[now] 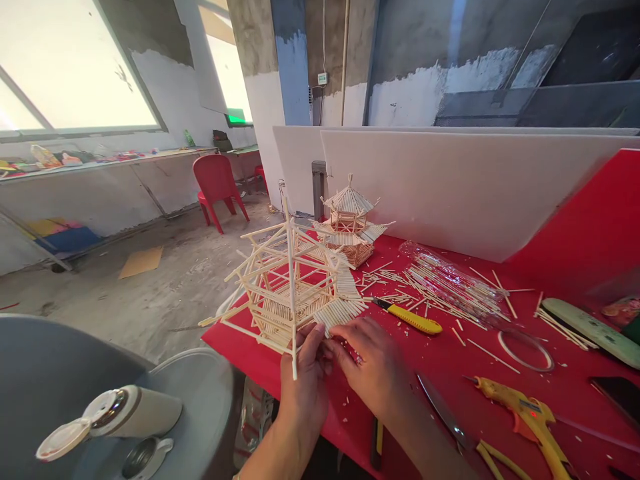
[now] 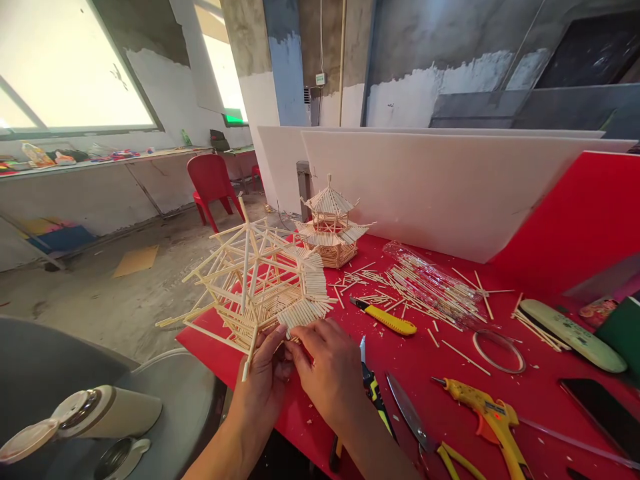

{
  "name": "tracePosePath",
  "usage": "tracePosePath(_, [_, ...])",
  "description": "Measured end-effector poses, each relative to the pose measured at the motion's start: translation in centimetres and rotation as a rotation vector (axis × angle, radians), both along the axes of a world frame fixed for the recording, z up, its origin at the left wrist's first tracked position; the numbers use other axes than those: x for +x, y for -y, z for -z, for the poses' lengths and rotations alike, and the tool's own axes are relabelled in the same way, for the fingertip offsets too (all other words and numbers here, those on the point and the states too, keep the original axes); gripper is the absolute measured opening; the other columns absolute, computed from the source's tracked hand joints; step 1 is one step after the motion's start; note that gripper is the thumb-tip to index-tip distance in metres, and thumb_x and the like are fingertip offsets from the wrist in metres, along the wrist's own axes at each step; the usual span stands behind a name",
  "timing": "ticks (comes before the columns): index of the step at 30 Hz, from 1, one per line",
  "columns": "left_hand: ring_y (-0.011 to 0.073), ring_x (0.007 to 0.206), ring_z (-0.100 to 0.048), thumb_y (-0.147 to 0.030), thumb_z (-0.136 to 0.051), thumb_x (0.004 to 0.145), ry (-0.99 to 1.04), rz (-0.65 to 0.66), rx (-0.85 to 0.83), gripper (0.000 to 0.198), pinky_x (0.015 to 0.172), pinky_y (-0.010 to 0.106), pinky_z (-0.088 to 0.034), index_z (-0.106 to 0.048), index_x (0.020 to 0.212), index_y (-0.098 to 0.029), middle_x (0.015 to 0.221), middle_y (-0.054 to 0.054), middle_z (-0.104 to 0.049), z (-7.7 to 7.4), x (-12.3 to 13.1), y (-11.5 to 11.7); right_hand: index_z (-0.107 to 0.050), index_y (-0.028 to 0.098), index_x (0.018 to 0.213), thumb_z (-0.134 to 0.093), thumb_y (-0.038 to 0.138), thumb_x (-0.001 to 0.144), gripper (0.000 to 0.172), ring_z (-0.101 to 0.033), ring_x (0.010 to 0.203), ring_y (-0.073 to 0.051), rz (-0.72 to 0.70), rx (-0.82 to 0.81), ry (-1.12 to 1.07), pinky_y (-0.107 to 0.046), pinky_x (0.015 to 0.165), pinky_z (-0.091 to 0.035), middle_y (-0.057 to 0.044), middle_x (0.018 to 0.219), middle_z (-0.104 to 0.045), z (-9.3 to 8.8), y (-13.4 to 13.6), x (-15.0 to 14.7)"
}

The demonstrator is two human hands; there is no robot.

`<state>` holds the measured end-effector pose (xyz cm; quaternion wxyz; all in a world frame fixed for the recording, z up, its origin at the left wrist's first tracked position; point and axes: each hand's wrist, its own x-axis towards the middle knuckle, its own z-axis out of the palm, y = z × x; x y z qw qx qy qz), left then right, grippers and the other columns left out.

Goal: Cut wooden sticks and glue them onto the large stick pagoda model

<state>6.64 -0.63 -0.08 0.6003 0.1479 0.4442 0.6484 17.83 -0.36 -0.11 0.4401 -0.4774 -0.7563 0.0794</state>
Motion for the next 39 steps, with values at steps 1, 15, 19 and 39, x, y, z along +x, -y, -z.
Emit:
tracePosePath(1, [0.0061,0.045,-0.048,-0.028,-0.083,0.066,-0.002,-0.001,-0.007,0.031,0.041,0.016,-0.033,-0.06,0.084,-0.018,0.055,-0.007,-0.055,0.1,0.0,0.0,-0.07,0.023,0.095,-0.064,0.016,0.088,0.011,-0.062,0.085,-0.021,0.001,-0.003,0.003,-0.033,0.078,-0.051,-0.004,0.088,-0.068,0.0,-0.1,0.0])
tracePosePath(15, [0.0072,0.054,-0.052,-0.031,-0.082,0.067,-0.029,0.027,0.045,0.03,0.046,0.017,-0.037,-0.07,0.092,-0.018,0.073,-0.001,-0.063,0.2,-0.3,0.2,-0.066,0.022,0.118,-0.051,0.008,0.077,0.046,-0.05,0.086,-0.022,-0.136,-0.09,0.159,-0.036,0.074,-0.043,-0.005,0.087,-0.054,-3.4,-0.2,0.4])
tracePosePath(19, [0.0087,0.056,-0.055,-0.03,-0.079,0.071,-0.023,0.04,0.061,0.03,0.049,0.019,-0.04,-0.072,0.098,-0.019,0.08,0.001,-0.068,0.2,-0.3,0.3,-0.069,0.022,0.106,-0.047,0.009,0.076,0.039,-0.047,0.087,-0.022,-0.145,-0.087,0.296,-0.036,0.074,-0.04,-0.005,0.088,-0.05,-4.6,-1.1,0.0])
tracePosePath(39, [0.0203,0.078,-0.07,-0.027,-0.081,0.067,0.047,0.034,0.062,0.029,0.062,0.024,-0.051,-0.073,0.093,-0.019,0.085,0.004,-0.074,-0.1,-0.2,0.4,-0.066,0.022,0.099,-0.048,0.009,0.077,0.031,-0.045,0.091,-0.023,-0.113,-0.064,0.367,-0.036,0.077,-0.04,-0.005,0.09,-0.05,-4.4,-1.8,-1.0])
